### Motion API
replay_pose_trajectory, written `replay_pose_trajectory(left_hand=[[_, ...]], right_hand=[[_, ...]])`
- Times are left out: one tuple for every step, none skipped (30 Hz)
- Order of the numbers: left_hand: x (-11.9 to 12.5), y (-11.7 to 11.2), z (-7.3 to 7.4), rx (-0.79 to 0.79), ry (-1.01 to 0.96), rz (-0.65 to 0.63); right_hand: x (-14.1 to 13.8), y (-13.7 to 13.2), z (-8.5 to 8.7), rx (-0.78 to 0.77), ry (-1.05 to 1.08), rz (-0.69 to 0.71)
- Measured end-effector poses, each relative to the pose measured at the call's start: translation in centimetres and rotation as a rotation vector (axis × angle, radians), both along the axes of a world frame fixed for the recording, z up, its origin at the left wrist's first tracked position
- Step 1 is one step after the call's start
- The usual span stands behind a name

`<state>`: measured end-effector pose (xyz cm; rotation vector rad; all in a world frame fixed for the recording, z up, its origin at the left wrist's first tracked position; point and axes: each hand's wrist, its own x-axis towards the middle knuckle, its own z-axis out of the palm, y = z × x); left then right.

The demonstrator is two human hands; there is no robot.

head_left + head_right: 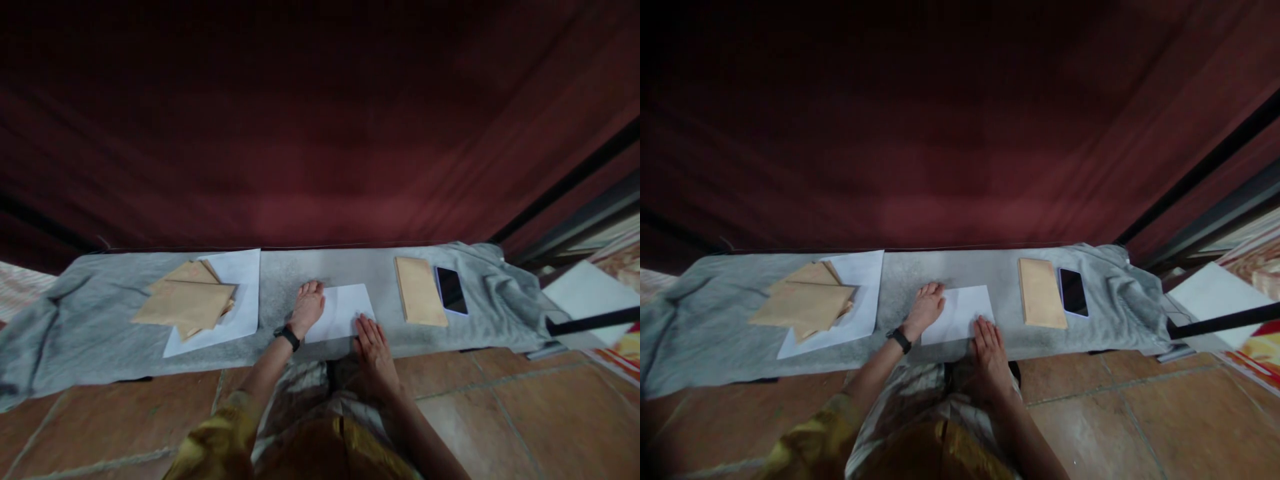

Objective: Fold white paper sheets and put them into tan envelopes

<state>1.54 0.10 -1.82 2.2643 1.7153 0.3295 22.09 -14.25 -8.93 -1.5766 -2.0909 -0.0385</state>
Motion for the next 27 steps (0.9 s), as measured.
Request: replay_pose_trajectory(left_hand=[[-0.1, 0.1, 0.2, -0.013, -0.02, 0.011], [-0.2, 0.2, 0.4, -0.029, -0.045, 0.025], [-0.3, 0.2, 0.5, -0.046, -0.074, 0.042], [-0.6, 0.1, 0.6, -0.068, -0.108, 0.063], [-0.8, 0.1, 0.6, -0.092, -0.147, 0.087], [-1.2, 0.0, 0.6, -0.12, -0.19, 0.115], [-1.6, -0.2, 0.5, -0.149, -0.237, 0.148], [-2.1, -0.5, 0.3, -0.181, -0.288, 0.187], [-2.6, -0.8, 0.1, -0.213, -0.344, 0.23], [-3.1, -1.3, -0.1, -0.242, -0.404, 0.278], [-3.6, -1.9, -0.3, -0.271, -0.468, 0.326], [-4.0, -2.6, -0.6, -0.297, -0.535, 0.374], [-4.4, -3.4, -0.8, -0.324, -0.605, 0.419], [-4.7, -4.3, -1.1, -0.353, -0.674, 0.461], [-4.9, -5.2, -1.2, -0.385, -0.741, 0.501], [-5.0, -6.0, -1.4, -0.42, -0.805, 0.539], [-5.1, -6.8, -1.4, -0.457, -0.863, 0.577], [-5.1, -7.5, -1.4, -0.494, -0.913, 0.614], [-5.2, -8.0, -1.4, -0.528, -0.955, 0.647], [-5.3, -8.5, -1.3, -0.558, -0.986, 0.675], [-5.5, -8.9, -1.1, -0.586, -1.018, 0.699], [-5.6, -9.2, -0.9, -0.617, -1.054, 0.717], [-5.8, -9.5, -0.7, -0.654, -1.097, 0.725], [-5.9, -9.7, -0.6, -0.697, -1.144, 0.72], [-6.0, -10.0, -0.5, -0.732, -1.187, 0.706], [-6.1, -10.1, -0.5, -0.752, -1.222, 0.68], [-6.1, -10.3, -0.5, -0.746, -1.243, 0.649]], right_hand=[[0.0, -0.2, 0.0, -0.005, 0.003, 0.01], [0.1, -0.4, 0.0, -0.008, 0.007, 0.013], [0.1, -0.4, 0.0, -0.012, 0.011, 0.013], [0.2, -0.5, 0.0, -0.011, 0.015, 0.015], [0.2, -0.4, 0.1, -0.003, 0.021, 0.021], [0.2, -0.4, 0.2, 0.007, 0.028, 0.031], [0.2, -0.4, 0.3, 0.014, 0.033, 0.048], [0.1, -0.4, 0.4, 0.018, 0.039, 0.068], [-0.1, -0.4, 0.6, 0.014, 0.043, 0.09], [-0.2, -0.5, 0.7, 0.002, 0.046, 0.111], [-0.5, -0.6, 0.9, -0.015, 0.047, 0.133], [-0.7, -0.7, 1.1, -0.035, 0.047, 0.153], [-0.9, -0.8, 1.3, -0.051, 0.048, 0.17], [-1.1, -0.9, 1.4, -0.066, 0.05, 0.185], [-1.3, -0.9, 1.6, -0.076, 0.052, 0.2], [-1.4, -0.9, 1.8, -0.083, 0.056, 0.215], [-1.4, -0.9, 1.9, -0.089, 0.064, 0.228], [-1.4, -0.8, 2.0, -0.094, 0.075, 0.24], [-1.3, -0.8, 2.1, -0.102, 0.089, 0.253], [-1.2, -0.7, 2.2, -0.11, 0.107, 0.265], [-1.0, -0.6, 2.3, -0.118, 0.13, 0.272], [-0.8, -0.6, 2.4, -0.125, 0.155, 0.275], [-0.6, -0.5, 2.4, -0.132, 0.179, 0.275], [-0.4, -0.4, 2.4, -0.135, 0.201, 0.271], [-0.3, -0.2, 2.3, -0.134, 0.219, 0.261], [-0.2, -0.1, 2.3, -0.133, 0.234, 0.246], [-0.1, 0.2, 2.2, -0.135, 0.245, 0.229]])
